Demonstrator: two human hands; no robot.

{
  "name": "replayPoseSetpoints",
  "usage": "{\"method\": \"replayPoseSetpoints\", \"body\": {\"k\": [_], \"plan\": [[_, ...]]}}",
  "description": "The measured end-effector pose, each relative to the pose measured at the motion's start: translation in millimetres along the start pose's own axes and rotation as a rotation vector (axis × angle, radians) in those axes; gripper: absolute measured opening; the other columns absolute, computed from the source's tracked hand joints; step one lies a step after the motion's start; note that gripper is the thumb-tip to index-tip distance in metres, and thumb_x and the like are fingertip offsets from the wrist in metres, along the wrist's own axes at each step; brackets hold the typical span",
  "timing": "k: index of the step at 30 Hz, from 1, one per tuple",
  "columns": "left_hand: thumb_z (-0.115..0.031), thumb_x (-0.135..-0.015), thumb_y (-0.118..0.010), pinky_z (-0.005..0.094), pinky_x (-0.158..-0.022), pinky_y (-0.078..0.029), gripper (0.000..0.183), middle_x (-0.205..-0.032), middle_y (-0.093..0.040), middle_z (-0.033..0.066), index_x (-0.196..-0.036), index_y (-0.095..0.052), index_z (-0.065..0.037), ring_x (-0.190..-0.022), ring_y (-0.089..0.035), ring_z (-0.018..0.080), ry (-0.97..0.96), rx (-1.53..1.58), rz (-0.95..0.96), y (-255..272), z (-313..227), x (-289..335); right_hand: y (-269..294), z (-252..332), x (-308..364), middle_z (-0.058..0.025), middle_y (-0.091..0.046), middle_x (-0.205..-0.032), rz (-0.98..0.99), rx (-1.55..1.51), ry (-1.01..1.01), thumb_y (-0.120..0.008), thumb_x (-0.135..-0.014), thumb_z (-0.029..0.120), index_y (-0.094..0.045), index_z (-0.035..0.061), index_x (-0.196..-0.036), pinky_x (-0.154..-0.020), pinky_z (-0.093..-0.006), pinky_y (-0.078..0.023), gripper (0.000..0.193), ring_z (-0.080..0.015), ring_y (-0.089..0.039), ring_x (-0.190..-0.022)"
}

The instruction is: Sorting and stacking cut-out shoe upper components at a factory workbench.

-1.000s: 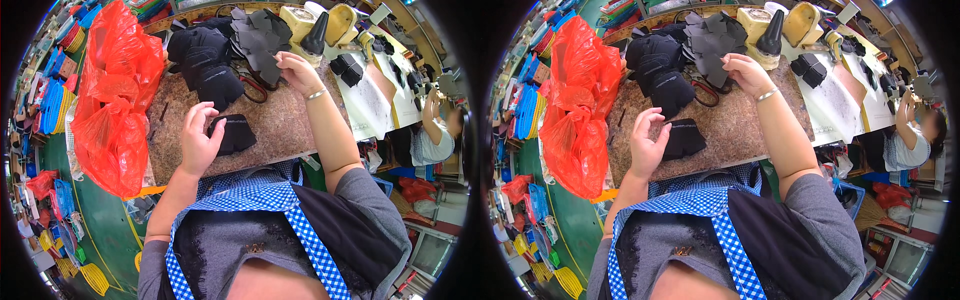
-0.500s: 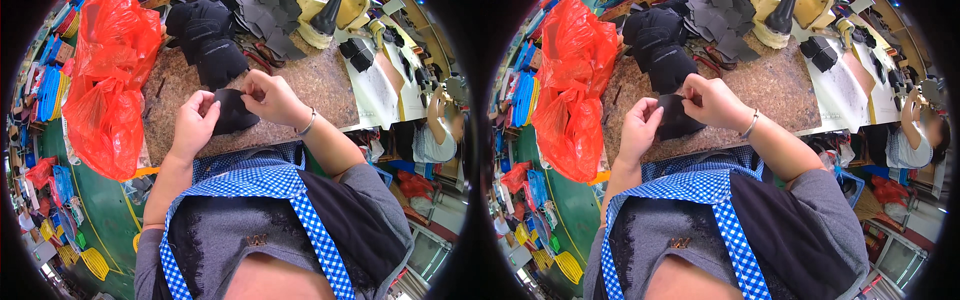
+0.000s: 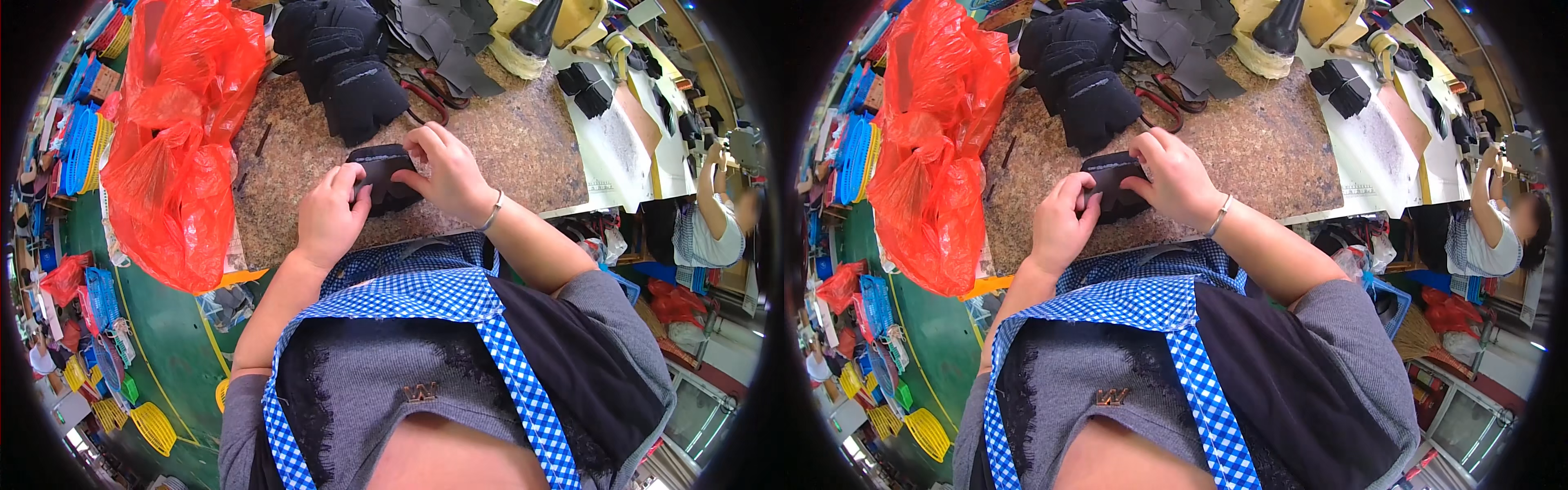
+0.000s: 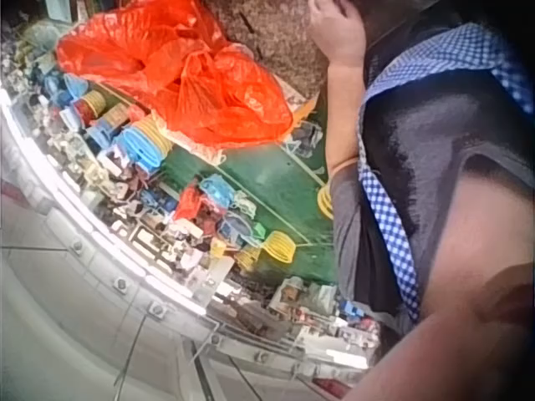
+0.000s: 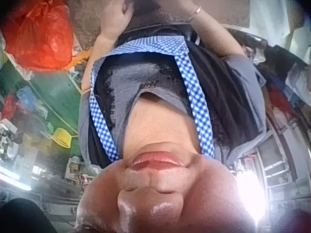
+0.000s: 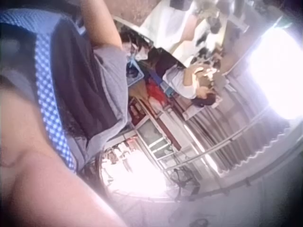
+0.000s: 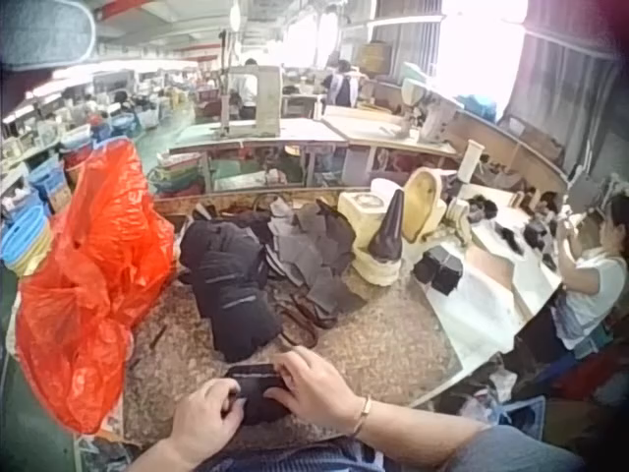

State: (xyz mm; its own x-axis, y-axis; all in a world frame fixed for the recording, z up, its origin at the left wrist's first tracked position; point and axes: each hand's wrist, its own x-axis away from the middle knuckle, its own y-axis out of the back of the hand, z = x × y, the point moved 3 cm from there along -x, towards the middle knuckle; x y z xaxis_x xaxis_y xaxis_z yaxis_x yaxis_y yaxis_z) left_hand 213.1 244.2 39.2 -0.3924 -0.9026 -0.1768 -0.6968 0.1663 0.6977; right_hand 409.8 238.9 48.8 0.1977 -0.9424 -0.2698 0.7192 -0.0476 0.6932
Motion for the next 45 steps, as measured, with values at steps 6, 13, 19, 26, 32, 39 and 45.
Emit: {"method": "replayPoseSetpoints", "body": {"k": [6, 13, 19, 26, 32, 39, 45], "plan": [[-0.013, -0.082, -0.071, 0.0340, -0.061, -0.048, 0.020, -0.081, -0.056, 0.0087, -0.097, -0.061, -0.006, -0.069, -0.057, 0.0226, -0.192, -0.111, -0.032, 6, 2, -4, -5, 18, 20, -0.0093, -0.060, -0.104, 0.122, 0.255, 0.496, -0.075, -0.071, 0.019, -0.064, 0.0045, -0.092, -0.082, -0.0391, -0.050, 0.028, -0.0285, -0.059, -0.097], [-0.015, -0.078, -0.075, 0.0370, -0.074, -0.049, 0.023, -0.093, -0.059, 0.0103, -0.095, -0.065, -0.004, -0.084, -0.060, 0.0258, -0.280, -0.123, -0.293, 25, 4, -89, 30, -9, -21, -0.0076, -0.067, -0.087, -0.170, -0.223, 0.037, -0.075, -0.080, 0.007, -0.068, 0.0006, -0.088, -0.065, -0.0244, -0.053, 0.012, -0.0129, -0.064, -0.074], [-0.019, -0.072, -0.080, 0.0415, -0.086, -0.046, 0.036, -0.102, -0.057, 0.0113, -0.101, -0.062, -0.005, -0.097, -0.057, 0.0312, -0.225, -0.290, -0.268, 7, 32, -119, 49, -53, -45, -0.0088, -0.065, -0.083, -0.242, 0.097, -0.068, -0.076, -0.078, 0.021, -0.069, 0.0045, -0.084, -0.069, -0.0339, -0.053, 0.019, -0.0248, -0.065, -0.075], [-0.011, -0.075, -0.077, 0.0398, -0.077, -0.048, 0.025, -0.096, -0.058, 0.0109, -0.091, -0.060, -0.002, -0.088, -0.058, 0.0314, -0.325, -0.238, -0.388, 2, 23, -112, 81, -125, -97, -0.0122, -0.065, -0.105, -0.023, 0.476, -0.262, -0.078, -0.075, 0.033, -0.067, 0.0065, -0.105, -0.087, -0.0388, -0.051, 0.041, -0.0300, -0.062, -0.100], [-0.001, -0.079, -0.056, 0.0358, -0.068, -0.048, 0.005, -0.076, -0.057, 0.0133, -0.082, -0.054, 0.001, -0.071, -0.058, 0.0240, 0.133, 0.143, -0.085, 7, 38, -110, 82, -115, -95, -0.0149, -0.063, -0.107, -0.052, 0.480, -0.317, -0.082, -0.068, 0.043, -0.067, 0.0051, -0.104, -0.088, -0.0396, -0.050, 0.054, -0.0320, -0.062, -0.101], [0.003, -0.083, -0.057, 0.0257, -0.075, -0.049, 0.018, -0.091, -0.057, 0.0025, -0.097, -0.052, -0.005, -0.080, -0.056, 0.0101, 0.230, 1.017, -0.079, 34, -1, -76, 73, -122, -68, -0.0096, -0.068, -0.082, -0.212, 0.227, -0.190, -0.071, -0.085, 0.021, -0.067, 0.0013, -0.097, -0.072, -0.0318, -0.052, 0.024, -0.0250, -0.066, -0.077], [-0.008, -0.075, -0.072, 0.0454, -0.103, -0.038, 0.044, -0.125, -0.053, 0.0189, -0.115, -0.055, -0.001, -0.119, -0.049, 0.0382, -0.290, -0.128, -0.147, -4, -27, -32, 67, -93, -50, -0.0040, -0.066, -0.078, -0.308, -0.045, -0.389, -0.071, -0.086, 0.017, -0.068, 0.0006, -0.094, -0.067, -0.0267, -0.051, 0.019, -0.0097, -0.061, -0.070]]}}
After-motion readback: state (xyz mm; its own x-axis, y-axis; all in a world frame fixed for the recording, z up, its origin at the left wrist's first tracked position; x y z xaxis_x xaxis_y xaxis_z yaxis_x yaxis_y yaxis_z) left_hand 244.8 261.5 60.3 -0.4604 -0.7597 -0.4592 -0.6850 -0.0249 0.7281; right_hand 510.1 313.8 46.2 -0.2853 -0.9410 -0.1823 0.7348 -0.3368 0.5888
